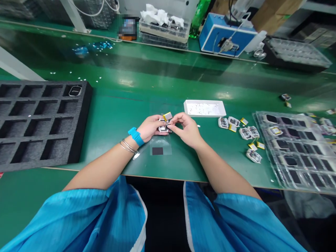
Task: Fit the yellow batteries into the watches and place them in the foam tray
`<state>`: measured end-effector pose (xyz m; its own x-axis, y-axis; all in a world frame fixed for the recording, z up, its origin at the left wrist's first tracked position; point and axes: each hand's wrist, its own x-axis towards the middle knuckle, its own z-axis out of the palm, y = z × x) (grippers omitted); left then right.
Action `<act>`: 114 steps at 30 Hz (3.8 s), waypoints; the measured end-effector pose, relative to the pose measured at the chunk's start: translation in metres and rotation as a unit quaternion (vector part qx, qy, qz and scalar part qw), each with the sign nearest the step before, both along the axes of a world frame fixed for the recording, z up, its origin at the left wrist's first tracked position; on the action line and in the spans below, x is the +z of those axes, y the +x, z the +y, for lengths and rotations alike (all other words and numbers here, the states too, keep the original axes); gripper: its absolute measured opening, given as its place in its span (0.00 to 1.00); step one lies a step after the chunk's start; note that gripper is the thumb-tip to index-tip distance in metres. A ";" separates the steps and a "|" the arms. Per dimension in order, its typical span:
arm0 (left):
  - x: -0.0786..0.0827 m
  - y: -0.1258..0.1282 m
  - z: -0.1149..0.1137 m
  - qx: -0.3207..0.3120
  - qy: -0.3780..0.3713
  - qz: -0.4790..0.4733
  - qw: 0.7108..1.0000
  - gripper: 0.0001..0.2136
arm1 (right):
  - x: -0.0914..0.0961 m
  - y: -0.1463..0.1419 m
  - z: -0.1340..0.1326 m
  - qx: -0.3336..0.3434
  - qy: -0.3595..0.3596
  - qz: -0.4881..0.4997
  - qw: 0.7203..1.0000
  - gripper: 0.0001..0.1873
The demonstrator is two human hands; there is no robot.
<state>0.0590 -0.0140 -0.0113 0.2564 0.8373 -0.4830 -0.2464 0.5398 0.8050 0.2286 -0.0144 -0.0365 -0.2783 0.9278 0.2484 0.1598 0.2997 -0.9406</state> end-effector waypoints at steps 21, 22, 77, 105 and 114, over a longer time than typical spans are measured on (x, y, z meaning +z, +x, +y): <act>0.002 0.001 -0.002 0.009 0.008 0.025 1.000 0.05 | 0.007 -0.008 -0.015 -0.056 0.156 -0.205 0.965 0.06; 0.001 0.001 -0.002 0.008 0.011 0.024 1.000 0.05 | 0.007 -0.008 -0.015 -0.082 0.169 -0.217 0.958 0.07; -0.015 -0.010 0.003 -0.048 0.080 -0.092 0.991 0.24 | -0.011 -0.008 -0.009 -0.013 -0.121 0.078 0.990 0.31; -0.004 -0.039 0.024 0.175 0.365 0.385 0.830 0.25 | -0.016 0.008 0.014 -0.189 0.006 0.011 0.982 0.20; -0.004 -0.039 0.023 0.202 0.403 0.389 0.803 0.25 | -0.018 0.008 0.017 -0.171 -0.010 -0.002 0.985 0.21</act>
